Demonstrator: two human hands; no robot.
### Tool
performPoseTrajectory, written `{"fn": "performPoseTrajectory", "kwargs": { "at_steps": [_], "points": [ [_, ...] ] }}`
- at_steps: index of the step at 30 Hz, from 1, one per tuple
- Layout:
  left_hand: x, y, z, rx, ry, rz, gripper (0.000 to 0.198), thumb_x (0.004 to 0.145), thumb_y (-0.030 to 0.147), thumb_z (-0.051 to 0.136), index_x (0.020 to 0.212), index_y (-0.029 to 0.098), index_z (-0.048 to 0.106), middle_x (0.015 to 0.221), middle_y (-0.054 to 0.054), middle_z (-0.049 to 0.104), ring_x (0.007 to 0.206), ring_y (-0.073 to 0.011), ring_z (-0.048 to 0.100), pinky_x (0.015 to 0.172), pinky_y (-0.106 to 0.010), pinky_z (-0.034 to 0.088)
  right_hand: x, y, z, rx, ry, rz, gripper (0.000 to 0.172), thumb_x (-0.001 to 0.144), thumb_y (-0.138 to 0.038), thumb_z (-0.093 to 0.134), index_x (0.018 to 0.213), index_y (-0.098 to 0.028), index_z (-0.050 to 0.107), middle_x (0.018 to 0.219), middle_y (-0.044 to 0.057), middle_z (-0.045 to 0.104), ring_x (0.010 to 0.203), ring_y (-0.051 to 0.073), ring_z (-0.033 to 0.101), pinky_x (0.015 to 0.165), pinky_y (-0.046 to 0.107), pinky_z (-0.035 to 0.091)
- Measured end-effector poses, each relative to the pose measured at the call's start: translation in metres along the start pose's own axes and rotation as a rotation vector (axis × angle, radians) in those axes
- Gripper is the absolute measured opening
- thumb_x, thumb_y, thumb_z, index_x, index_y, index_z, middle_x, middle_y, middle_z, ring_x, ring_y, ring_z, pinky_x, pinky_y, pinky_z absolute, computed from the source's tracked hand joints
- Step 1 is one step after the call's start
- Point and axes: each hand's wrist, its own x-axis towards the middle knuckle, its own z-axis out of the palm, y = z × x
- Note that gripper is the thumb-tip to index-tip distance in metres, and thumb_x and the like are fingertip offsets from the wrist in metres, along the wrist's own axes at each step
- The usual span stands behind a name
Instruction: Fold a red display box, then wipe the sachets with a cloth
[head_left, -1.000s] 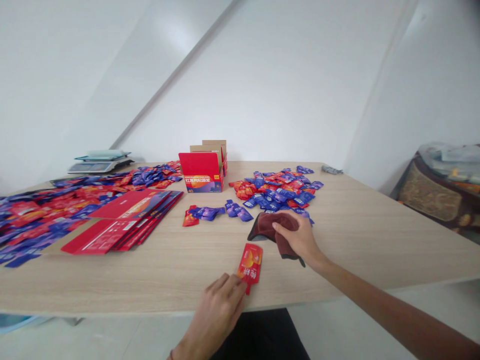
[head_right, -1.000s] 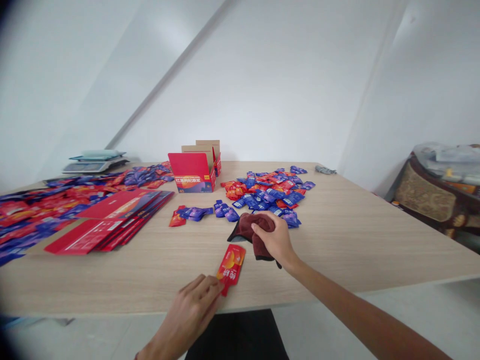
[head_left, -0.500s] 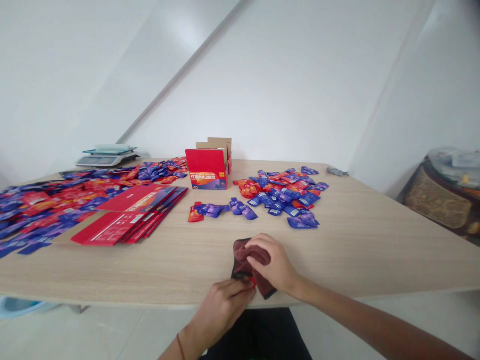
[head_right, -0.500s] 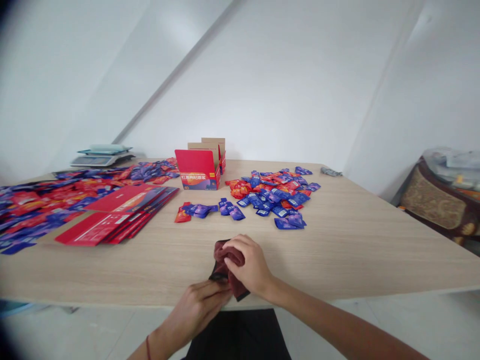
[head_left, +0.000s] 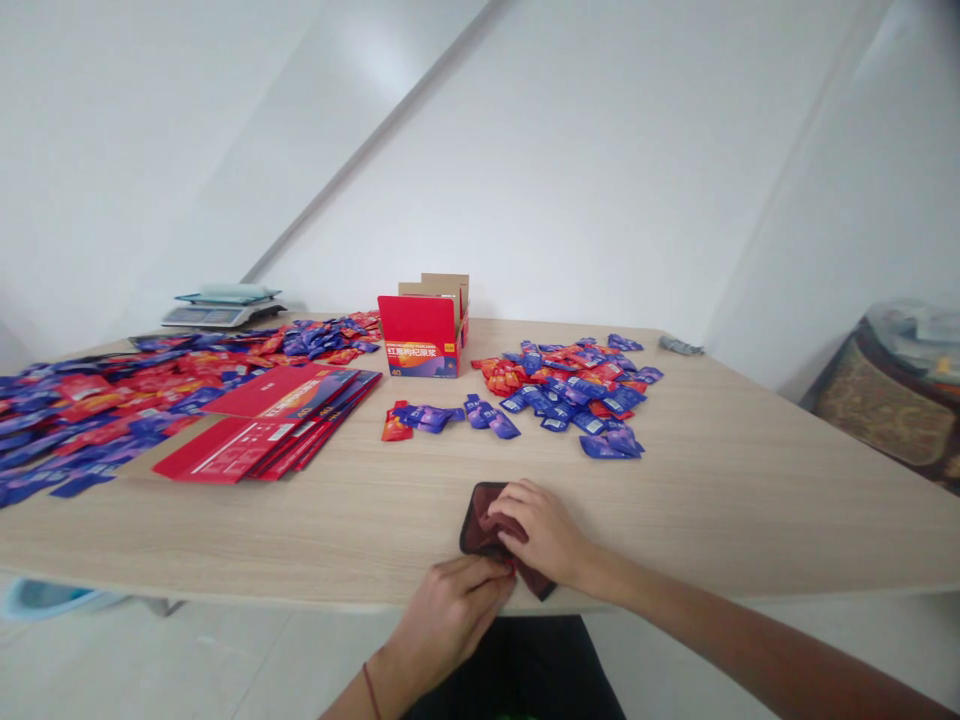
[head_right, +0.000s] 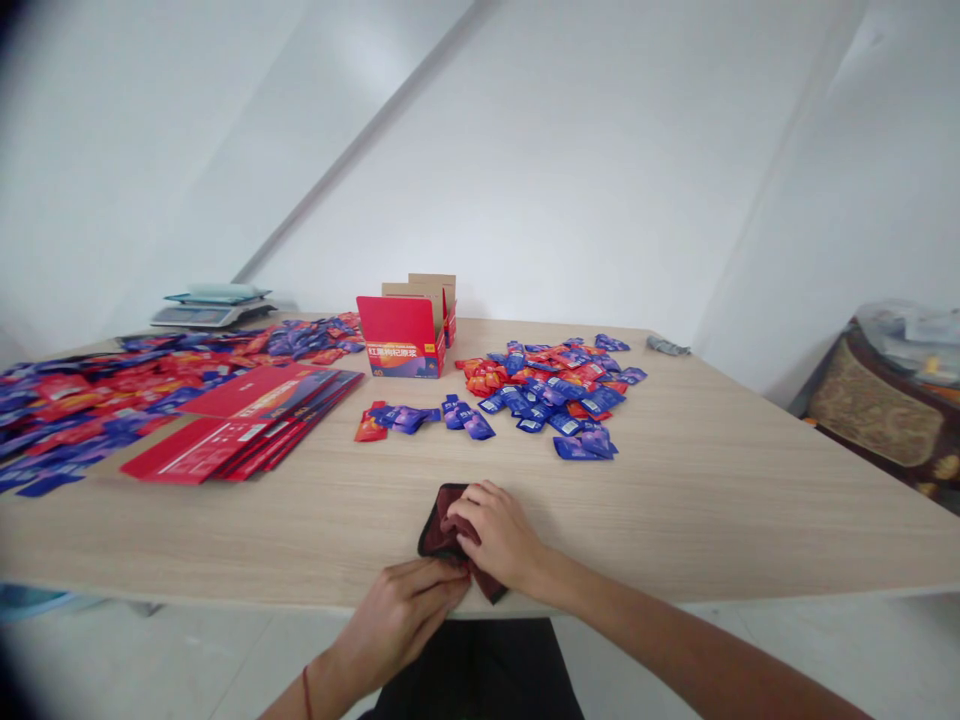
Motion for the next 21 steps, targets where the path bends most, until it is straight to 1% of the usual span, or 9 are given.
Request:
{"fn": "performPoseTrajectory", "kwargs": {
  "at_steps": [2,7,13,17,21],
  "points": [
    [-0.001,-0.001,0.001,0.004,-0.002,0.010,0.026,0.107,0.017,0.049,0.125,0.021,0.068,0.122,-0.006,0.073,0.113,-0.0186,0.070,0.103,-0.029,0.055,0.005,0.006,-0.002,-0.034,-0.009,0.003,0.025,0.083,-0.012,0.069,0.104,-0.027,0.071,0.109,0.002,0.071,0.107,0.023,0.061,0.093,0.034,0.046],
    [-0.002,-0.005,0.004,0.028,0.044,0.032,0.026,0.106,0.019,0.051,0.125,0.021,0.069,0.120,-0.006,0.074,0.108,-0.0184,0.073,0.101,-0.029,0.058,0.020,0.027,-0.007,-0.093,-0.021,0.019,0.021,0.084,-0.015,0.071,0.102,-0.026,0.072,0.108,0.002,0.071,0.106,0.023,0.061,0.092,0.033,0.044],
    [-0.003,-0.005,0.004,0.032,0.059,0.045,0.027,0.107,0.021,0.050,0.127,0.022,0.069,0.121,-0.007,0.075,0.110,-0.0195,0.073,0.101,-0.031,0.059,0.036,0.050,-0.015,-0.135,-0.025,0.058,0.023,0.082,-0.014,0.072,0.101,-0.026,0.074,0.105,0.003,0.072,0.103,0.022,0.061,0.089,0.033,0.043],
    [-0.006,-0.007,0.006,0.040,0.036,0.034,0.029,0.107,0.020,0.050,0.131,0.022,0.067,0.123,-0.007,0.074,0.111,-0.0199,0.072,0.103,-0.032,0.058,0.043,0.059,-0.017,-0.144,-0.022,0.092,0.022,0.082,-0.015,0.073,0.101,-0.026,0.075,0.103,0.003,0.072,0.101,0.022,0.063,0.087,0.032,0.043],
    [-0.008,-0.009,0.008,0.038,0.020,0.023,0.030,0.106,0.020,0.051,0.133,0.023,0.066,0.126,-0.006,0.073,0.112,-0.0199,0.071,0.104,-0.032,0.057,0.047,0.061,-0.019,-0.142,-0.013,0.124,0.020,0.081,-0.014,0.073,0.097,-0.026,0.076,0.101,0.003,0.073,0.100,0.023,0.064,0.085,0.032,0.045]
  ]
}}
